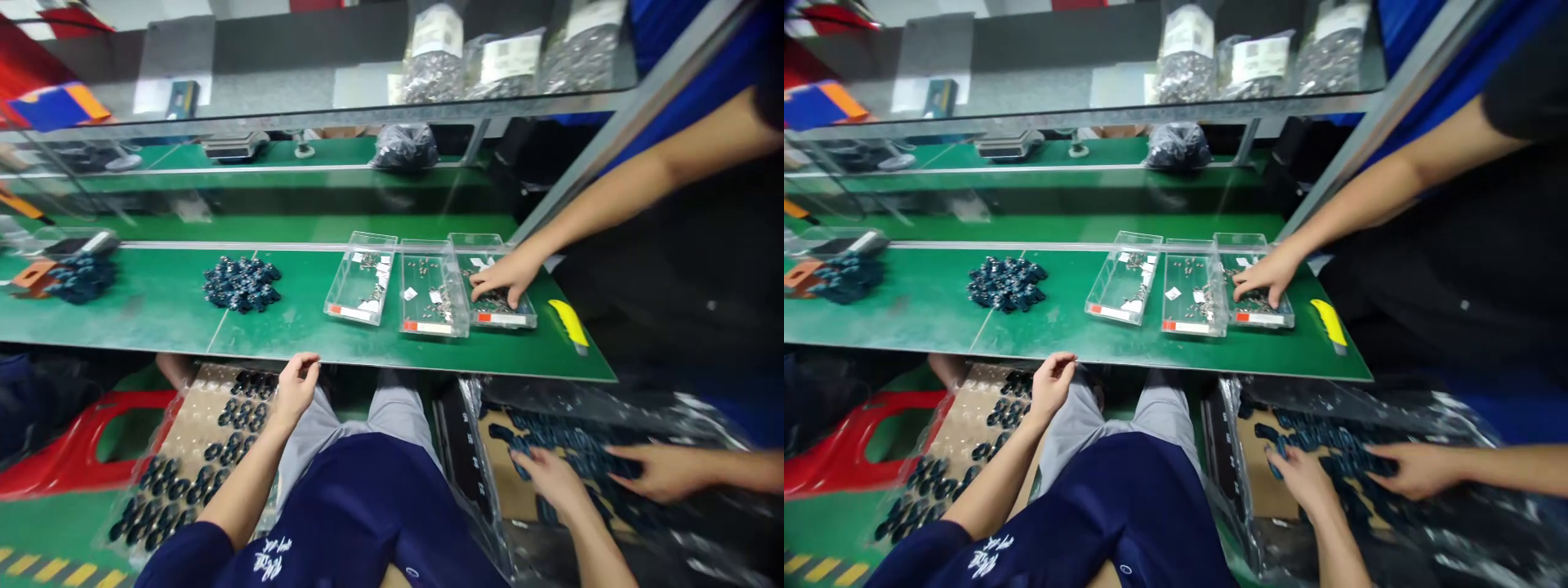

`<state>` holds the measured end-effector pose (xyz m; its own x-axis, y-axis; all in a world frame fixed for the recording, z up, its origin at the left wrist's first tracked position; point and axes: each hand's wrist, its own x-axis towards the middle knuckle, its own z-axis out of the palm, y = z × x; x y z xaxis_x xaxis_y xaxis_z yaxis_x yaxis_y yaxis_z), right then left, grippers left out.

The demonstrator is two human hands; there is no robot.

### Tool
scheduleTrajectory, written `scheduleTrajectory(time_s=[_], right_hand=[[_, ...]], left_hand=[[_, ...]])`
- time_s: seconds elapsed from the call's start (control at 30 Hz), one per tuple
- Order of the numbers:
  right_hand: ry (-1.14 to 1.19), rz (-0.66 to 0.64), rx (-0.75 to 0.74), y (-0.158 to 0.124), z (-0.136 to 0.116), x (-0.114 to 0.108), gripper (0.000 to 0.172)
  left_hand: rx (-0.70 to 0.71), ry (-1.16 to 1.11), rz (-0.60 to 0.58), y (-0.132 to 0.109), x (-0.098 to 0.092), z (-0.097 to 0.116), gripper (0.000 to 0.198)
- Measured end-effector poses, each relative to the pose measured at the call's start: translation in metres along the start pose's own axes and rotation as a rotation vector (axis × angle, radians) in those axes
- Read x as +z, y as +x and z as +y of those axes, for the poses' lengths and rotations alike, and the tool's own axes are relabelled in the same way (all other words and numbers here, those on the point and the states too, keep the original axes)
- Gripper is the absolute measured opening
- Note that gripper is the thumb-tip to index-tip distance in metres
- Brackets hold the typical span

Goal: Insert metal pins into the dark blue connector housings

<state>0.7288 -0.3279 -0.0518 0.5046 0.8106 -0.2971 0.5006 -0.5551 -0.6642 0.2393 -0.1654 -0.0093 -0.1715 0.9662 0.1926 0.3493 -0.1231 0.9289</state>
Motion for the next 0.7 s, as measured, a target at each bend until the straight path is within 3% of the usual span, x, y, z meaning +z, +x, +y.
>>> scheduleTrajectory(time_s=[0.07,0.13,0.2,0.23,0.3,0.4,0.5,0.57,0.7], right_hand=[[0.18,0.043,0.023,-0.029,-0.047,-0.005,0.052],[0.348,0.063,-0.157,-0.052,-0.106,0.006,0.063],[0.396,0.191,-0.377,-0.061,-0.163,0.028,0.063],[0.4,0.249,-0.477,-0.062,-0.186,0.041,0.06],[0.387,0.244,-0.649,-0.059,-0.221,0.062,0.058],[0.351,0.219,-0.861,-0.056,-0.25,0.08,0.047],[0.277,0.164,-1.05,-0.053,-0.268,0.084,0.034],[0.251,0.107,-1.124,-0.05,-0.278,0.084,0.037],[0.346,0.039,-1.14,-0.041,-0.293,0.087,0.044]], left_hand=[[0.006,-0.108,-0.148,-0.001,0.021,0.024,0.015],[0.019,-0.218,-0.342,-0.003,0.042,0.052,0.016],[0.041,-0.336,-0.553,-0.005,0.059,0.079,0.022],[0.046,-0.397,-0.644,-0.007,0.065,0.092,0.028],[0.05,-0.484,-0.753,-0.009,0.071,0.112,0.043],[0.048,-0.508,-0.702,-0.007,0.07,0.127,0.056],[0.016,-0.517,-0.551,0.001,0.063,0.126,0.06],[-0.03,-0.583,-0.503,0.008,0.059,0.121,0.056],[-0.306,-0.851,-0.521,0.018,0.057,0.114,0.042]])
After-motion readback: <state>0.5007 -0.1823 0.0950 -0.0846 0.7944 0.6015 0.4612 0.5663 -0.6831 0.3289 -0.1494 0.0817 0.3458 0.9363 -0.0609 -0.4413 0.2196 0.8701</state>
